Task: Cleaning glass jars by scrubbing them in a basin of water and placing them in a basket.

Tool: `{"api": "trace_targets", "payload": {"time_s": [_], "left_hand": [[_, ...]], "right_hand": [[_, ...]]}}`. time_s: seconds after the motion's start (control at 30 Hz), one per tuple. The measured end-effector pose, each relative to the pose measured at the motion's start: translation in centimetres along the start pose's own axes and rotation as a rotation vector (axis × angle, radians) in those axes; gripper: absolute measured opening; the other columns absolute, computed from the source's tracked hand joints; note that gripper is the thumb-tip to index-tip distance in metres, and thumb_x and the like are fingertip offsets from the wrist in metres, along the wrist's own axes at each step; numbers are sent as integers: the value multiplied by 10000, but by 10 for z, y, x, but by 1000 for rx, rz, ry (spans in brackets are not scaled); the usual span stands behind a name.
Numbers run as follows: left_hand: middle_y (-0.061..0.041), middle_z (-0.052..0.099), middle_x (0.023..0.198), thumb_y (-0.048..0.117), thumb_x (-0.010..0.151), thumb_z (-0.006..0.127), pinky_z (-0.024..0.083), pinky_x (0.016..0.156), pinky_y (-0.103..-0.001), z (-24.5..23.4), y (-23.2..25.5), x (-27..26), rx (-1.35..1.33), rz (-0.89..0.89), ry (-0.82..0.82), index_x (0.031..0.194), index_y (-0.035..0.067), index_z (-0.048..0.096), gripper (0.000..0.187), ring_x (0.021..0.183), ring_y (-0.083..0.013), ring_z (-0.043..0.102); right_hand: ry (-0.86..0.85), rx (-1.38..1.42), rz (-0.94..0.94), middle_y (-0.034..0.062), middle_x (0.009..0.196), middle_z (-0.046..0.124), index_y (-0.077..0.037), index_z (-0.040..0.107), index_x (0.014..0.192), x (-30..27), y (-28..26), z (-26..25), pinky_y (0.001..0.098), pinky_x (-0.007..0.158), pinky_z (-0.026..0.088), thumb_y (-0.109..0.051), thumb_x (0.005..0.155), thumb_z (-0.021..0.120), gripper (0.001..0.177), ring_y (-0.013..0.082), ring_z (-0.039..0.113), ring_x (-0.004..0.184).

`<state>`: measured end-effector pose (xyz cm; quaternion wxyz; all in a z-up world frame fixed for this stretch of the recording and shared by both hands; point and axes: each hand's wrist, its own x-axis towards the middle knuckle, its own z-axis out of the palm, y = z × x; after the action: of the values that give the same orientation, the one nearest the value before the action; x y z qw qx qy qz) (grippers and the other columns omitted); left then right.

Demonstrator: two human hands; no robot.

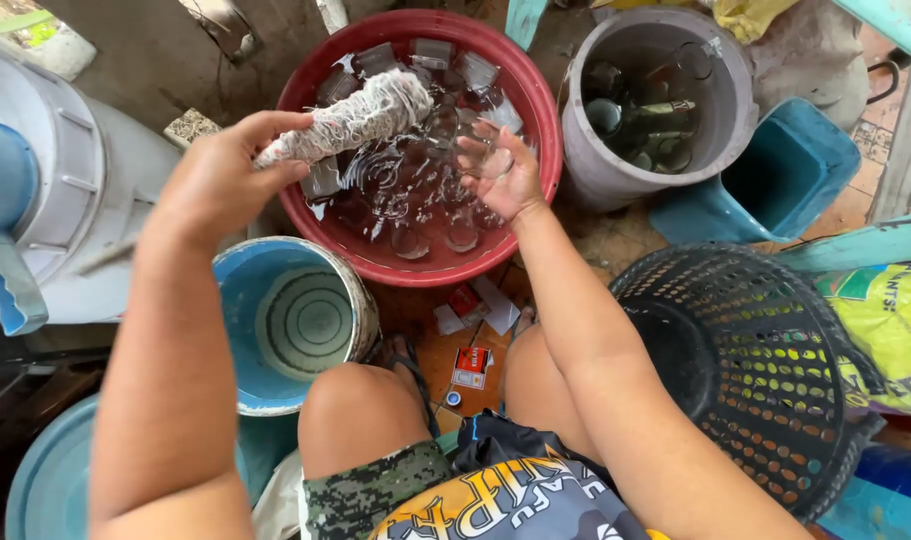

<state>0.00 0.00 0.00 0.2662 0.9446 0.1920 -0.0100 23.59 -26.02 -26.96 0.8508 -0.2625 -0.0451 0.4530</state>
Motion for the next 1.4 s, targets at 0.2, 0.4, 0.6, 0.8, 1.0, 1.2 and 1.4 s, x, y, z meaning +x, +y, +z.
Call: {"api": "trace_targets", "payload": {"time_s": [0.2,0.4,0.6,0.8,1.0,1.2,1.4], "left_hand": [[-190,688,923,351,984,619,430,745,-464,-45,90,-1,299,-200,-351,1436,430,602,459,852,-350,616],[-148,740,1236,384,946,685,560,904,-528,-37,100,19,443,-124,-359,1385,427,644,443,1081,-404,717],[-219,781,855,308,931,735,580,656,-433,-40,108,46,325,-244,-495,1400,254,672,476,633,-309,719],[-227,731,1173,385,917,689,553,944,-532,19,94,55,409,-29,-459,1474,315,570,575,1120,-415,698],[-188,734,729,292,997,577,591,383,-373,53,50,23,248,-338,-684,1607,328,234,701,488,-292,697],[-41,422,641,316,1060,445,232,269,-171,107,14,-52,-1061,-612,-503,1534,307,428,475,387,-57,330],[-121,489,571,244,1015,583,253,266,-206,80,23,-41,-775,-449,-535,1437,279,611,424,357,-106,359]], "right_hand": [[-6,18,-84,94,1066,763,-144,705,1156,-17,-1,47,323,642,468,-456,899,707,404,215,692,862],[62,-64,13,110,1076,791,-320,687,1211,11,18,2,337,636,552,-606,876,669,441,264,767,868],[58,-46,19,91,1042,776,-291,638,1298,19,36,2,354,612,576,-565,834,748,550,251,738,826],[145,108,32,163,1071,755,-189,663,1286,1,29,71,505,721,671,-583,813,766,624,338,750,890],[383,189,-13,117,1030,743,-123,713,1058,30,44,-7,481,784,646,-565,747,863,561,325,731,924],[24,134,-236,174,1065,760,-185,704,1215,9,27,38,434,913,613,-575,927,653,487,300,735,1005],[-19,-57,-207,261,1025,731,-132,668,1222,2,2,39,485,884,623,-527,928,632,494,370,730,960]]}}
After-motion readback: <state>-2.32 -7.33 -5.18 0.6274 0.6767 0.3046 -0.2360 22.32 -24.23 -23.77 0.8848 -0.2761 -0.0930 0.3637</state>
